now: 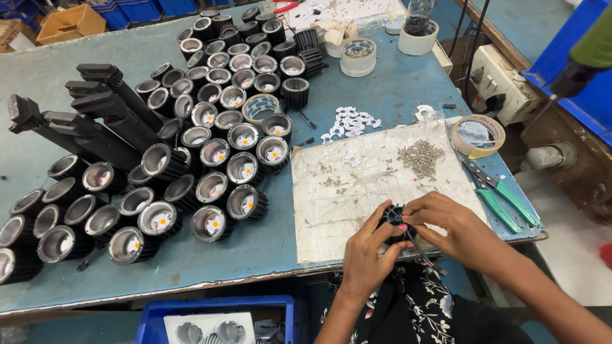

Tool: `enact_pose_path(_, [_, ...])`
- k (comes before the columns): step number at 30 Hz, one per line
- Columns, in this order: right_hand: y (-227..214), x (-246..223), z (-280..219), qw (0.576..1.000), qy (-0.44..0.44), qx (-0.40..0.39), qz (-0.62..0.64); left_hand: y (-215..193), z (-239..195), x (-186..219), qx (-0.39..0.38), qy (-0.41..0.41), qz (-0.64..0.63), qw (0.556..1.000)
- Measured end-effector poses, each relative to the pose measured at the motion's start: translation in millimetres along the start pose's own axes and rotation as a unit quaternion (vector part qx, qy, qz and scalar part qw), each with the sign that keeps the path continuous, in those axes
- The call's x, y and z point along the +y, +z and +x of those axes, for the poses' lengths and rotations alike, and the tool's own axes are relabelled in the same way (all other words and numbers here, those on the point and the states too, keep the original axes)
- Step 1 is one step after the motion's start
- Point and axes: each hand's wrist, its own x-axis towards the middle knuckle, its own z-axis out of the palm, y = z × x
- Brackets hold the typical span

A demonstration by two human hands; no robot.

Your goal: The person attaches metal components to LED light housings and secures them using a power screwdriver.

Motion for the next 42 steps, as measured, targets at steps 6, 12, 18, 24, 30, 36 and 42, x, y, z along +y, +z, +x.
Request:
enact_pose_path(6, [-8.1, -3.4, 4.6, 0.998, 0.009, -0.059, -0.034, -8.9, 0.8, -1.5, 0.005, 0.007, -0.121, 0.993])
enact_pose_path(12, [-19.3, -6.6, 2.1, 0.996, 0.024, -0.085, 0.009, 5.3, 13.6, -7.1, 0.026, -0.112, -0.226, 0.967])
enact_pose_path(18, [-20.0, 0.3, -7.4, 0.994, 0.019, -0.086, 0.062, 4.6, 17.8, -18.6, -0.005, -0.149, -0.267, 0.952])
enact_pose_path(24, [-16.8, 29.2, -4.5, 0.986, 0.077, -0.086, 0.120, 5.3, 18.6, -18.7, -0.001, -0.125, -0.256, 0.959])
enact_pose_path(30, [-3.9, 97.5, 47.1, 0.976, 0.202, 0.052, 0.068, 3.9, 18.5, -13.5, 0.004, -0.144, -0.262, 0.954])
enact_pose_path(36, [12.4, 147.7, 84.4, 0.979, 0.171, 0.110, -0.027, 3.7, 18.9, -10.0, 0.008, -0.139, -0.270, 0.953])
enact_pose_path(42, [23.3, 153.7, 101.5, 0.967, 0.236, 0.087, -0.040, 3.2, 18.7, -8.7, 0.010, -0.147, -0.256, 0.955])
